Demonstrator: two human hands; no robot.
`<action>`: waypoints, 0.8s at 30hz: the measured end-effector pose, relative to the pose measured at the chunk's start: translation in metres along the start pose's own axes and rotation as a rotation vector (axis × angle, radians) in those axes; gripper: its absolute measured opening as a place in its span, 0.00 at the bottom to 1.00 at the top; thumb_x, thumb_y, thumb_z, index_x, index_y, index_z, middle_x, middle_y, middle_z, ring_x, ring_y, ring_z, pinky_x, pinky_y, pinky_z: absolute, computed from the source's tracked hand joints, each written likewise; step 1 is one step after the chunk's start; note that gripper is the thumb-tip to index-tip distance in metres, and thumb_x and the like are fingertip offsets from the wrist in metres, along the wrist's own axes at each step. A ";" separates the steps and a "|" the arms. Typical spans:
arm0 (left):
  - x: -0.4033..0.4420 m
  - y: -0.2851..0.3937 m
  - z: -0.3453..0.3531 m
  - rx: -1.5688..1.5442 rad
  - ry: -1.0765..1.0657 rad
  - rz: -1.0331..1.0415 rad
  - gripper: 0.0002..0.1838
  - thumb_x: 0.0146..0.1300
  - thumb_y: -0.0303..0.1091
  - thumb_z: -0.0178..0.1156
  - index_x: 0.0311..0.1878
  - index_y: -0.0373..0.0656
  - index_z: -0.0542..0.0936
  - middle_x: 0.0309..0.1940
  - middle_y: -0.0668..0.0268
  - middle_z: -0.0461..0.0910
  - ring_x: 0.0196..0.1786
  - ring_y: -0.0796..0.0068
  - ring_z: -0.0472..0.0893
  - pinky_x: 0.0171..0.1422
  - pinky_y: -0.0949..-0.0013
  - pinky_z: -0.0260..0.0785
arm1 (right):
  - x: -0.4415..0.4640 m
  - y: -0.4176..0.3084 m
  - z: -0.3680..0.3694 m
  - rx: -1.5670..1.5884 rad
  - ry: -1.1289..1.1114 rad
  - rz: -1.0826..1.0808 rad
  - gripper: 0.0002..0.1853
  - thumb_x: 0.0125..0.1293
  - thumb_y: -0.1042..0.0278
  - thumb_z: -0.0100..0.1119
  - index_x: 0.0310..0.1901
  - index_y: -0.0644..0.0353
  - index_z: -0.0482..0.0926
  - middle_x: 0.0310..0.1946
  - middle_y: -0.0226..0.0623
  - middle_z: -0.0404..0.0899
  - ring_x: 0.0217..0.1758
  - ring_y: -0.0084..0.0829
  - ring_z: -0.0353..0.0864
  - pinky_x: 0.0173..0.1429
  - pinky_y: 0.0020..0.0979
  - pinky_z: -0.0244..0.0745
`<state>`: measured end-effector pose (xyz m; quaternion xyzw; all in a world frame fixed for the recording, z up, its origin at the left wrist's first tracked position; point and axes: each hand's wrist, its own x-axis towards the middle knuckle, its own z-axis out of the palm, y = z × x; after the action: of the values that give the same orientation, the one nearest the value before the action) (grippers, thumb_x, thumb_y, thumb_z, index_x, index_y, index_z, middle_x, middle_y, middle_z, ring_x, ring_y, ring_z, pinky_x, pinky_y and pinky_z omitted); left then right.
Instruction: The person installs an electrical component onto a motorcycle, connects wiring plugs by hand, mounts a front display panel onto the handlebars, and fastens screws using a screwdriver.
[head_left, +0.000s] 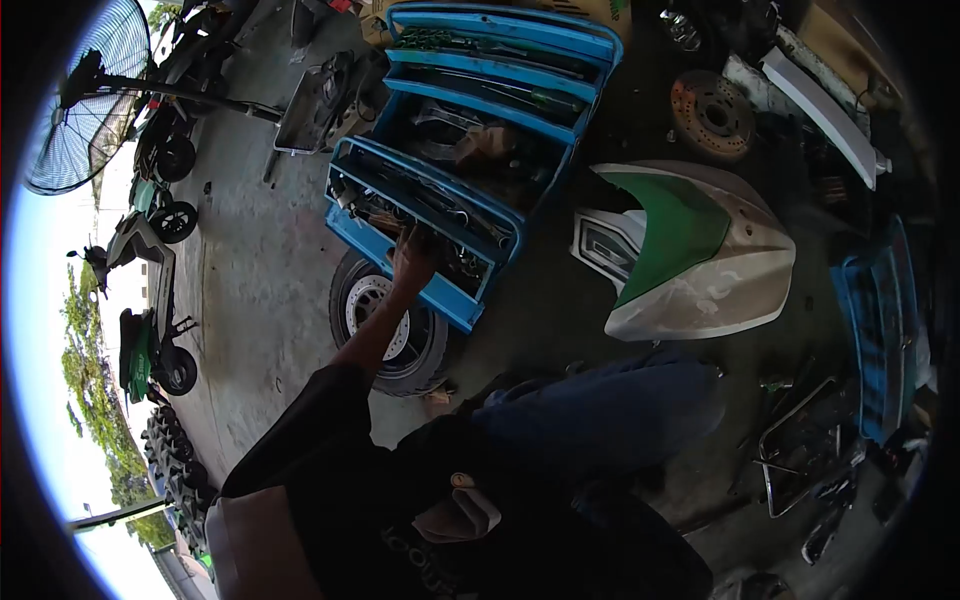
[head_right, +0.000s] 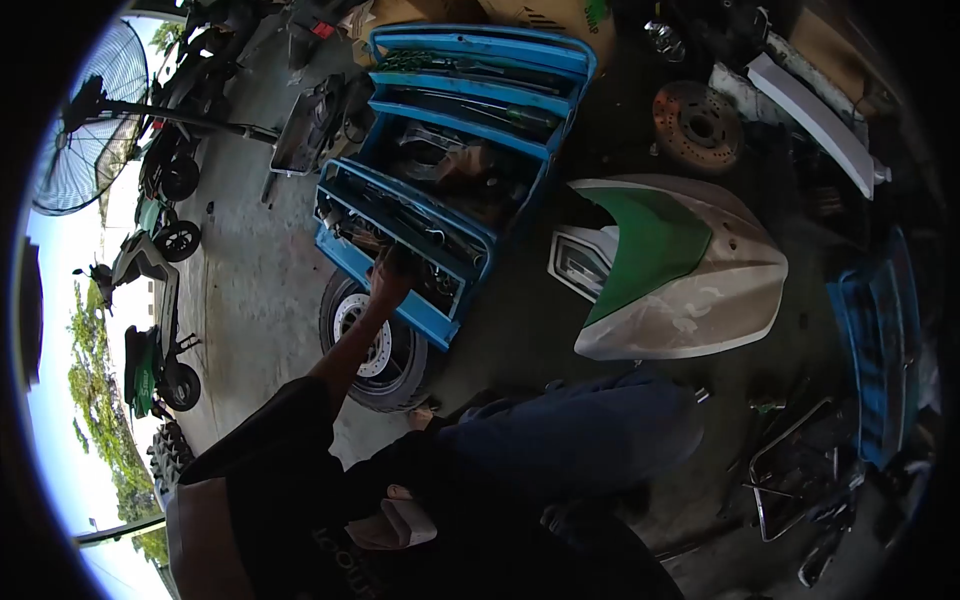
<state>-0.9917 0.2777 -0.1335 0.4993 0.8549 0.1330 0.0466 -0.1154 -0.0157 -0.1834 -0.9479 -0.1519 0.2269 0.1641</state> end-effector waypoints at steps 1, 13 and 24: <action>0.001 -0.009 0.004 -0.025 -0.001 -0.034 0.14 0.58 0.35 0.66 0.46 0.42 0.81 0.46 0.56 0.78 0.53 0.47 0.76 0.57 0.52 0.67 | -0.008 -0.031 -0.004 0.004 -0.017 -0.045 0.30 0.61 0.68 0.63 0.66 0.65 0.70 0.55 0.46 0.79 0.56 0.40 0.79 0.66 0.41 0.70; 0.018 -0.056 0.030 -0.240 0.028 0.051 0.22 0.51 0.26 0.63 0.53 0.46 0.80 0.53 0.57 0.74 0.57 0.48 0.71 0.59 0.50 0.63 | -0.040 -0.390 0.018 -0.196 -0.364 -0.913 0.35 0.59 0.77 0.63 0.70 0.66 0.66 0.54 0.43 0.79 0.55 0.34 0.79 0.66 0.36 0.70; 0.013 -0.060 0.033 -0.357 0.157 0.087 0.17 0.61 0.26 0.58 0.54 0.45 0.77 0.50 0.57 0.77 0.57 0.50 0.72 0.57 0.51 0.63 | -0.294 -0.608 0.292 0.254 -1.117 -1.352 0.35 0.62 0.79 0.57 0.73 0.67 0.61 0.46 0.37 0.76 0.39 0.21 0.74 0.42 0.23 0.73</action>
<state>-1.0419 0.2668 -0.1809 0.5078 0.7962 0.3231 0.0617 -0.6358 0.4951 -0.0867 -0.3808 -0.7111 0.5263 0.2688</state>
